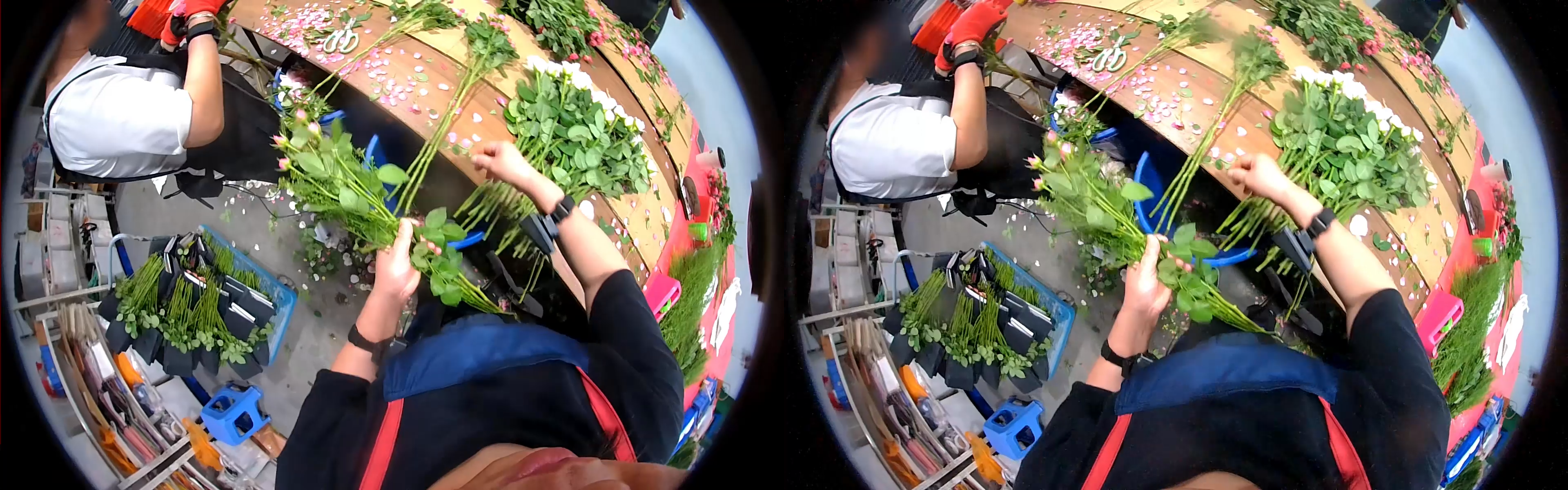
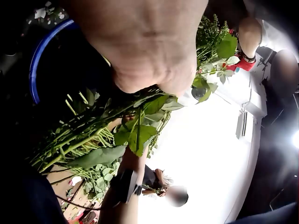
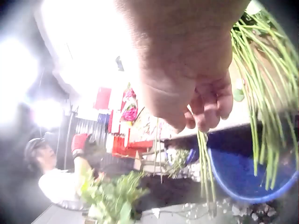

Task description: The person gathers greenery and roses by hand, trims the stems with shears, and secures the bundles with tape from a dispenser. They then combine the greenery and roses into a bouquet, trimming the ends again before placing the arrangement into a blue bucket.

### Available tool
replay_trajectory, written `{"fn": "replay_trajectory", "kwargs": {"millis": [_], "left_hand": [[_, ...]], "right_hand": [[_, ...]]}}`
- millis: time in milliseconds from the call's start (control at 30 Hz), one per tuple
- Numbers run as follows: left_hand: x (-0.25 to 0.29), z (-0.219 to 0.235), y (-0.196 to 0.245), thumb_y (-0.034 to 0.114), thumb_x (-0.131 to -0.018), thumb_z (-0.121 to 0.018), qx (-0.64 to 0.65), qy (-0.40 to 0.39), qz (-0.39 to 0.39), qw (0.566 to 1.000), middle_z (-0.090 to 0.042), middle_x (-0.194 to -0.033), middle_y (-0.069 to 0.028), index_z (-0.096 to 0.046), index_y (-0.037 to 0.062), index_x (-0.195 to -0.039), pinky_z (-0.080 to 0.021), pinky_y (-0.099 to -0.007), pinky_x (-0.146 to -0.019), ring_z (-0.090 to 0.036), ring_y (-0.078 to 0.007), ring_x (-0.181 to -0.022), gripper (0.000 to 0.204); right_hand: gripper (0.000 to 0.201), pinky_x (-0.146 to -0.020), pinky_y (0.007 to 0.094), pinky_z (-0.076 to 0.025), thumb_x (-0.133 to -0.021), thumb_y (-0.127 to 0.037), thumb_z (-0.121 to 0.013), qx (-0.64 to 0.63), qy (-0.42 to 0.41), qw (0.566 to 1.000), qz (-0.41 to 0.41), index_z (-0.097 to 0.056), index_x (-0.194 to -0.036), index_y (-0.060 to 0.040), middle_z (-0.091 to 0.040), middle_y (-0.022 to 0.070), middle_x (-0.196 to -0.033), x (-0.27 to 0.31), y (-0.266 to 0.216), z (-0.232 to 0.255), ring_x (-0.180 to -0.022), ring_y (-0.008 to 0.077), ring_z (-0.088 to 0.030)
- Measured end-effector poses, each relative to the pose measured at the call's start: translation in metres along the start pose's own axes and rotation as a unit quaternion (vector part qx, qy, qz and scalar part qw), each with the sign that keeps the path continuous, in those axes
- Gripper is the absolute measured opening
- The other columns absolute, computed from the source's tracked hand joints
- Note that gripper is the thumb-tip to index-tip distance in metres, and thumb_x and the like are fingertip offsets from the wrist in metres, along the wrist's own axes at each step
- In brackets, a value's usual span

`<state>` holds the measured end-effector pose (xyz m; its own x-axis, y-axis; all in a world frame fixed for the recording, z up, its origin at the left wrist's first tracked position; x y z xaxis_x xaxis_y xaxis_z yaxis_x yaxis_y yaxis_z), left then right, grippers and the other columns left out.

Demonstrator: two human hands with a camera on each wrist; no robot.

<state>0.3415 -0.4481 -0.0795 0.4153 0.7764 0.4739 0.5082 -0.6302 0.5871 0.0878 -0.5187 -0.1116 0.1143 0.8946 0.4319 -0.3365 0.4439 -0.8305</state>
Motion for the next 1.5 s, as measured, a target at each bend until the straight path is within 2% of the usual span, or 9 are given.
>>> {"fn": "replay_trajectory", "kwargs": {"millis": [133, 200, 367, 467, 600, 900, 1133, 1333, 1500], "left_hand": [[-0.001, 0.026, 0.013, 0.04, -0.092, -0.056, -0.011, 0.0, -0.032, 0.999, -0.05, -0.088, -0.0027, -0.052, 0.0122, -0.097, -0.052, -0.0422, -0.067, -0.057, -0.0186, -0.073, 0.028], [-0.002, 0.034, 0.015, 0.021, -0.091, -0.062, 0.034, 0.04, 0.013, 0.999, -0.058, -0.085, -0.0046, -0.053, 0.0088, -0.097, -0.053, -0.0354, -0.061, -0.06, -0.0189, -0.07, 0.016], [-0.017, 0.067, 0.012, 0.023, -0.093, -0.057, 0.013, 0.058, 0.047, 0.997, -0.062, -0.093, -0.0078, -0.056, 0.0055, -0.106, -0.054, -0.035, -0.061, -0.063, -0.0198, -0.073, 0.022], [-0.023, 0.062, 0.024, 0.027, -0.094, -0.055, -0.007, 0.044, 0.053, 0.998, -0.064, -0.095, -0.0087, -0.058, 0.0042, -0.104, -0.053, -0.0357, -0.065, -0.063, -0.0199, -0.075, 0.025], [-0.037, 0.048, 0.033, 0.031, -0.093, -0.057, -0.012, 0.034, 0.063, 0.997, -0.063, -0.09, -0.0094, -0.058, 0.0028, -0.098, -0.052, -0.0345, -0.064, -0.062, -0.0195, -0.073, 0.028], [-0.078, -0.025, -0.001, 0.026, -0.089, -0.064, -0.015, -0.051, 0.12, 0.991, -0.062, -0.089, -0.0083, -0.058, 0.0012, -0.096, -0.05, -0.0313, -0.055, -0.059, -0.0179, -0.068, 0.027], [-0.062, -0.085, -0.019, 0.031, -0.088, -0.064, -0.058, -0.207, 0.131, 0.968, -0.065, -0.095, -0.008, -0.061, -0.0001, -0.101, -0.052, -0.0301, -0.078, -0.062, -0.015, -0.084, 0.034], [-0.05, -0.091, -0.024, 0.022, -0.091, -0.06, -0.099, -0.179, 0.152, 0.967, -0.064, -0.077, -0.0087, -0.06, 0.0019, -0.087, -0.054, -0.0342, -0.066, -0.064, -0.0199, -0.069, 0.021], [-0.046, -0.093, -0.025, 0.021, -0.089, -0.06, -0.114, -0.13, 0.179, 0.969, -0.057, -0.069, -0.0052, -0.055, 0.0054, -0.087, -0.05, -0.0327, -0.061, -0.057, -0.0186, -0.062, 0.017]], "right_hand": [[0.025, -0.04, 0.0268, -0.044, -0.086, -0.025, -0.062, -0.068, 0.092, 0.988, -0.104, -0.064, -0.076, -0.0015, -0.063, 0.0053, -0.063, -0.082, 0.027, 0.003, -0.044, 0.0124, -0.054], [0.026, -0.036, 0.0274, -0.043, -0.086, -0.025, -0.065, -0.08, 0.118, 0.983, -0.114, -0.062, -0.082, 0.0004, -0.062, 0.007, -0.065, -0.106, 0.027, 0.0, -0.042, 0.0131, -0.053], [0.028, -0.028, 0.0333, -0.039, -0.086, -0.023, -0.061, -0.109, 0.198, 0.97, -0.09, -0.061, -0.076, 0.0023, -0.058, 0.0118, -0.053, -0.154, 0.046, -0.002, -0.034, 0.0197, -0.054], [0.026, -0.029, 0.0319, -0.039, -0.086, -0.022, -0.06, -0.179, 0.229, 0.95, -0.112, -0.062, -0.077, 0.002, -0.06, 0.0113, -0.056, -0.122, 0.025, 0.004, -0.039, 0.0193, -0.057], [0.023, -0.055, 0.0275, -0.049, -0.087, -0.017, -0.059, -0.107, 0.398, 0.908, 0.078, -0.066, -0.084, 0.0047, -0.065, 0.0079, -0.068, -0.052, -0.001, 0.056, -0.058, 0.0143, -0.061], [0.017, -0.061, 0.0231, -0.047, -0.091, -0.013, -0.057, -0.048, 0.233, 0.969, 0.058, -0.067, -0.097, -0.0004, -0.064, 0.0008, -0.07, 0.142, -0.026, 0.027, -0.065, 0.0088, -0.059], [0.009, -0.063, 0.0303, -0.049, -0.087, -0.004, -0.059, 0.114, 0.126, 0.974, 0.15, -0.062, -0.094, 0.0005, -0.058, 0.0111, -0.072, 0.177, -0.039, -0.051, -0.067, 0.0248, -0.061], [0.008, -0.064, 0.0392, -0.049, -0.078, -0.007, -0.063, 0.182, 0.207, 0.934, 0.227, -0.06, -0.085, -0.0035, -0.056, 0.0107, -0.081, 0.194, -0.069, -0.052, -0.073, 0.0316, -0.058], [0.012, -0.063, 0.0392, -0.049, -0.084, -0.013, -0.058, 0.138, 0.122, 0.967, 0.176, -0.063, -0.088, -0.0029, -0.059, 0.0161, -0.076, 0.185, -0.034, -0.059, -0.071, 0.0327, -0.06]]}}
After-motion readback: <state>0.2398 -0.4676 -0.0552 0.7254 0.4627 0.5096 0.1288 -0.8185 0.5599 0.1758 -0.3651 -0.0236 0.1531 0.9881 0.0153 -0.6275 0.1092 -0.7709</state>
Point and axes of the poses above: each hand's wrist, its own x-axis away from the middle knuckle, its own z-axis out of the back of the hand, y = z × x, the point moved 9 cm from there along -x, towards the middle knuckle
